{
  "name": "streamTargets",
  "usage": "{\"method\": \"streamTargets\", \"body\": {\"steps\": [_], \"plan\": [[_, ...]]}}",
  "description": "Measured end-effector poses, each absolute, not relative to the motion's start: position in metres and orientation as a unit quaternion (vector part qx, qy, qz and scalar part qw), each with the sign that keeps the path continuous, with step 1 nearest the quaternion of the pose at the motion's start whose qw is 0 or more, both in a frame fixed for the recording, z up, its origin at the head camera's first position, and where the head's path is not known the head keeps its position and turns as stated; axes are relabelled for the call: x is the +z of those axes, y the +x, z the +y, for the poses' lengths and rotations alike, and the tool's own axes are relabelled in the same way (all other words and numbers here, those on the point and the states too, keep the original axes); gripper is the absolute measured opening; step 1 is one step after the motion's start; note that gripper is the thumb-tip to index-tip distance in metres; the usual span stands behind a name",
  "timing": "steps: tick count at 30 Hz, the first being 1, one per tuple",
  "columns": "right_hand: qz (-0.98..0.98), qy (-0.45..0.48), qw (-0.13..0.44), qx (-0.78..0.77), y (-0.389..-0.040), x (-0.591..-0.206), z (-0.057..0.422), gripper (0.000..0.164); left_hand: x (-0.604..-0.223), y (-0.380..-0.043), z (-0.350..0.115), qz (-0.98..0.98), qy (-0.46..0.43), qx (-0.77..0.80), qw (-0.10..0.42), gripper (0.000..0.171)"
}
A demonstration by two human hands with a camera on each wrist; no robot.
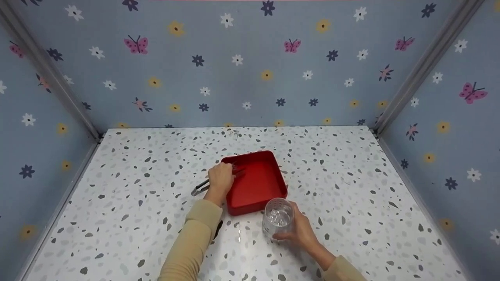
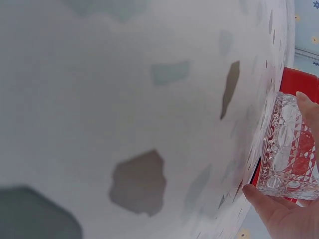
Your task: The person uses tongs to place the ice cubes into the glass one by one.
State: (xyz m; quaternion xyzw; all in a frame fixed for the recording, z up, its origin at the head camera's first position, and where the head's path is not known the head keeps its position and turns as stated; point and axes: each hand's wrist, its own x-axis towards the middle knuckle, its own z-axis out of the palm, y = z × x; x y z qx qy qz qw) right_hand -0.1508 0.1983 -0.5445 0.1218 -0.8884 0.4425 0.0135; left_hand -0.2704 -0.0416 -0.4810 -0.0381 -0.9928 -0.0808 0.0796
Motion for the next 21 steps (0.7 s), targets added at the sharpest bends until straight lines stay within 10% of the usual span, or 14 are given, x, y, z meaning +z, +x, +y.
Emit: {"method": "streamTargets", "body": {"steps": [21], "plan": [[-0.894,0.120,0.012,0.432,-0.1504,-0.5452,0.1985,0.095,-0.4862,-0.2732,-0.0405,-0.991,-0.050,-0.099,0.079,0.011]]}}
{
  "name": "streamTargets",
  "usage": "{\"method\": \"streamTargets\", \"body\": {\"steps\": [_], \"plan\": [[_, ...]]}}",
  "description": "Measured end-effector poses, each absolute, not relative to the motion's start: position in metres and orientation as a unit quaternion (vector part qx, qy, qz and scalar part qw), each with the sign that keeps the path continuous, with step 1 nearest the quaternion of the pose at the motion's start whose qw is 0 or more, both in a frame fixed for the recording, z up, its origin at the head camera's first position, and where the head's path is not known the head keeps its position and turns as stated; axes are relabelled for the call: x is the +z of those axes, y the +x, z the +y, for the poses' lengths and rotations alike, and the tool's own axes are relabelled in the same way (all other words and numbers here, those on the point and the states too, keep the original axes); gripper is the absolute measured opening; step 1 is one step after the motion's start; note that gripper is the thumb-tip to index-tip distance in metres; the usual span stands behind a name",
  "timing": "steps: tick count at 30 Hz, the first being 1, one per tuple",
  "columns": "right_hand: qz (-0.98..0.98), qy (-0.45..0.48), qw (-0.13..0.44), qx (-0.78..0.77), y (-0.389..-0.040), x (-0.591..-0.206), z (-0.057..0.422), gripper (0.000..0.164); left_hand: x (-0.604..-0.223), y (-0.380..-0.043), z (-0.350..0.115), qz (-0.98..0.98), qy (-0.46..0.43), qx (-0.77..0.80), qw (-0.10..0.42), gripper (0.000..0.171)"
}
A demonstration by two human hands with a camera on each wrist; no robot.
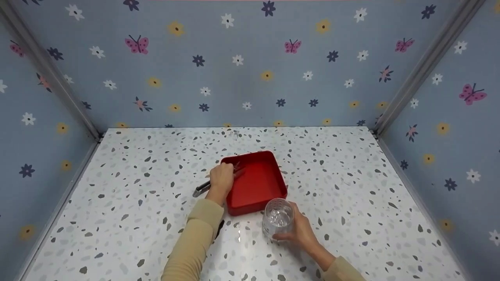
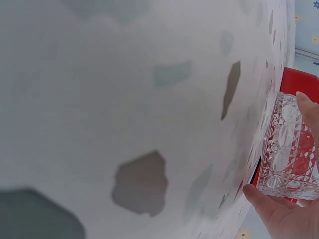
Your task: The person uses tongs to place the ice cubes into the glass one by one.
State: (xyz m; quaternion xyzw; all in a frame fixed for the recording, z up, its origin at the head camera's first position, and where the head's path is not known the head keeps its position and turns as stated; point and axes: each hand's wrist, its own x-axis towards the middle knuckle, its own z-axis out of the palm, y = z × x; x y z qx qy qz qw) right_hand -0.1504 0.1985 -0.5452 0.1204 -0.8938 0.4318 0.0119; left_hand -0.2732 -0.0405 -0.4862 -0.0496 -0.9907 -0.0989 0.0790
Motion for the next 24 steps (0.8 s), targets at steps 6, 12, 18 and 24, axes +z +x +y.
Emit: {"method": "streamTargets", "body": {"steps": [6,12,18,24], "plan": [[-0.890,0.118,0.008,0.441,-0.1504,-0.5456,0.1983,0.096,-0.4877,-0.2729,-0.0414,-0.990,-0.059,-0.095,0.082,0.010],[-0.891,0.127,0.018,0.436,-0.1501,-0.5457,0.1991,0.096,-0.4889,-0.2730,-0.0414,-0.988,-0.071,-0.086,0.103,0.014],[-0.891,0.127,0.018,0.434,-0.1500,-0.5453,0.1989,0.095,-0.4887,-0.2719,-0.0418,-0.987,-0.079,-0.077,0.115,0.018],[-0.893,0.115,0.007,0.435,-0.1500,-0.5442,0.1983,0.096,-0.4898,-0.2715,-0.0448,-0.986,-0.083,-0.078,0.120,0.017]]}}
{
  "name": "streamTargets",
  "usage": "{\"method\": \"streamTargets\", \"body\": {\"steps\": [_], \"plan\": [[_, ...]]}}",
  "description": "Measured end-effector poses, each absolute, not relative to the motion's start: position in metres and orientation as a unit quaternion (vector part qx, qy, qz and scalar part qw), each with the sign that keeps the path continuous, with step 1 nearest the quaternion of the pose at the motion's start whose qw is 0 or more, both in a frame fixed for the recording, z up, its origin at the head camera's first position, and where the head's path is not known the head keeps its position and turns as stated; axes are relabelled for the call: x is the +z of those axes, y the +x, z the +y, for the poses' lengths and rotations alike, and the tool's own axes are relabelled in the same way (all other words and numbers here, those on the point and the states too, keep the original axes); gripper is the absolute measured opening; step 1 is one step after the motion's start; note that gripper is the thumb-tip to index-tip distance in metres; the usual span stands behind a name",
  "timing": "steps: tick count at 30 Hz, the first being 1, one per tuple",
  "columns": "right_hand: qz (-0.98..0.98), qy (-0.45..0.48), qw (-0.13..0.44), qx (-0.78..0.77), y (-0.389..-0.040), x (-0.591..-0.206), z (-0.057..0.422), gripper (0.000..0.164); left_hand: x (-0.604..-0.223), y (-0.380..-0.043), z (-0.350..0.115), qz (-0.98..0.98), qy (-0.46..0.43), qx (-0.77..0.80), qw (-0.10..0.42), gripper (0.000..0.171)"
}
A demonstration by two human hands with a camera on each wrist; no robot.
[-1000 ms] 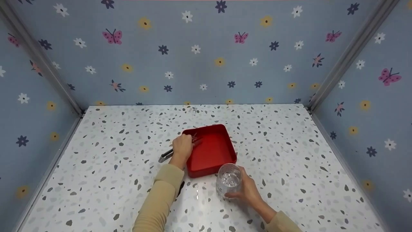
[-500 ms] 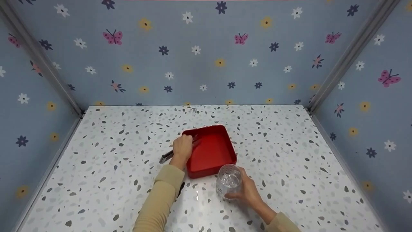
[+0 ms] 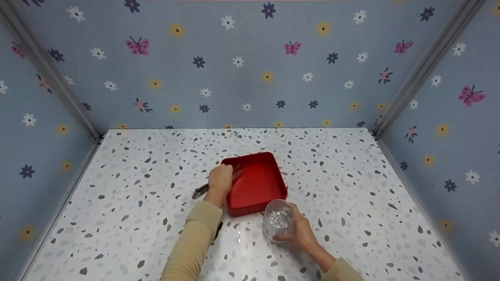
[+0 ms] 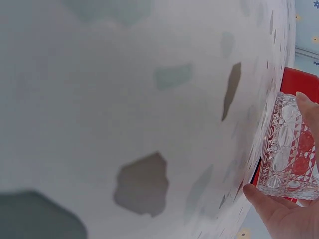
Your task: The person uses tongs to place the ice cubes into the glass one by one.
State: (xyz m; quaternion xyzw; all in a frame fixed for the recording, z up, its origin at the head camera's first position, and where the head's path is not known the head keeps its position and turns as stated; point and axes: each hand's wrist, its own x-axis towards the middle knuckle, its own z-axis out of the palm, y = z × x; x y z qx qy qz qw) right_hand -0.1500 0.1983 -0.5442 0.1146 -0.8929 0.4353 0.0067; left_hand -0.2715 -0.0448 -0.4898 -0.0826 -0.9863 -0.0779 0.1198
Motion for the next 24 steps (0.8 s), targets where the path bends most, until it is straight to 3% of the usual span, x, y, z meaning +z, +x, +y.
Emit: {"method": "streamTargets", "body": {"steps": [11,24], "plan": [[-0.891,0.111,0.009,0.440,-0.150,-0.545,0.199,0.096,-0.492,-0.268,-0.052,-0.984,-0.086,-0.103,0.114,0.007],[-0.889,0.131,0.024,0.437,-0.150,-0.547,0.200,0.096,-0.483,-0.259,-0.056,-0.985,-0.069,-0.121,0.103,0.014]]}}
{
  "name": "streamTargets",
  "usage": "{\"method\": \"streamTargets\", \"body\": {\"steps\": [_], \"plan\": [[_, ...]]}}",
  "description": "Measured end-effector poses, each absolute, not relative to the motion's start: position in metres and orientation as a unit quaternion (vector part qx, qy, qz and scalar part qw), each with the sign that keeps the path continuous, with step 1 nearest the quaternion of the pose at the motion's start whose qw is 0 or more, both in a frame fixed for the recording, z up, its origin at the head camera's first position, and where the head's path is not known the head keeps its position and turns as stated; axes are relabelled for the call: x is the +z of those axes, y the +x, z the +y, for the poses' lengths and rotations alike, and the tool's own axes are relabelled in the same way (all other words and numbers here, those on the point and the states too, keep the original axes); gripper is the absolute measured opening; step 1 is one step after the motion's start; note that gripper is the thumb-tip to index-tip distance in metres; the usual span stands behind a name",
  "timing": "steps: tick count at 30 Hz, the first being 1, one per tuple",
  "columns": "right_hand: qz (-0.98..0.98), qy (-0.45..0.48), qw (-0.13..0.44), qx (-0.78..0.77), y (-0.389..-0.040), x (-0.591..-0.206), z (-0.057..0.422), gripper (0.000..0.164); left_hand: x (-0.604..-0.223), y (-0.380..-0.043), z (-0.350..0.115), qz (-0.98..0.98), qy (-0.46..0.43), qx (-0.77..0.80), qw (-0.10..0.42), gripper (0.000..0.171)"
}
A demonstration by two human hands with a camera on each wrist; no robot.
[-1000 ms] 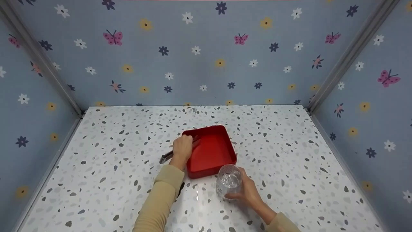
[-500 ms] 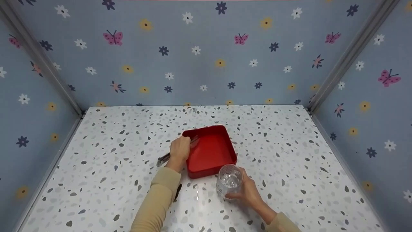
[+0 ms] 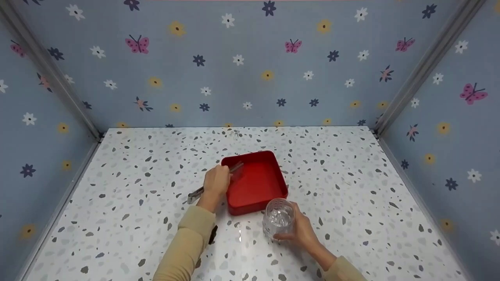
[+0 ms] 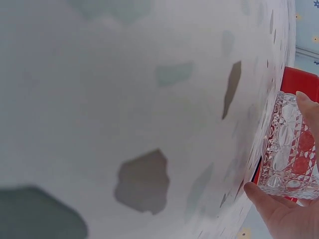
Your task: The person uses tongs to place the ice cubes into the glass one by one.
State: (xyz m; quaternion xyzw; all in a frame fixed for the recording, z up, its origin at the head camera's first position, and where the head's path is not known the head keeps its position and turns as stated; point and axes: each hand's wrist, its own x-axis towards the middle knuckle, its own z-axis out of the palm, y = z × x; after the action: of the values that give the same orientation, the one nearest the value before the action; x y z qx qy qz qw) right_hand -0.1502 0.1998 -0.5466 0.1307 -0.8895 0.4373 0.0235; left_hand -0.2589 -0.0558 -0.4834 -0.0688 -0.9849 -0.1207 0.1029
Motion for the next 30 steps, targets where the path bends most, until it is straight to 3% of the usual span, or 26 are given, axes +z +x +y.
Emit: {"method": "streamTargets", "body": {"steps": [14,30], "plan": [[-0.891,0.126,0.012,0.437,-0.151,-0.546,0.200,0.097,-0.475,-0.243,-0.060,-0.970,-0.077,-0.179,0.144,0.022],[-0.898,0.125,0.018,0.421,-0.149,-0.545,0.200,0.095,-0.460,-0.218,-0.058,-0.946,-0.125,-0.246,0.169,0.016]]}}
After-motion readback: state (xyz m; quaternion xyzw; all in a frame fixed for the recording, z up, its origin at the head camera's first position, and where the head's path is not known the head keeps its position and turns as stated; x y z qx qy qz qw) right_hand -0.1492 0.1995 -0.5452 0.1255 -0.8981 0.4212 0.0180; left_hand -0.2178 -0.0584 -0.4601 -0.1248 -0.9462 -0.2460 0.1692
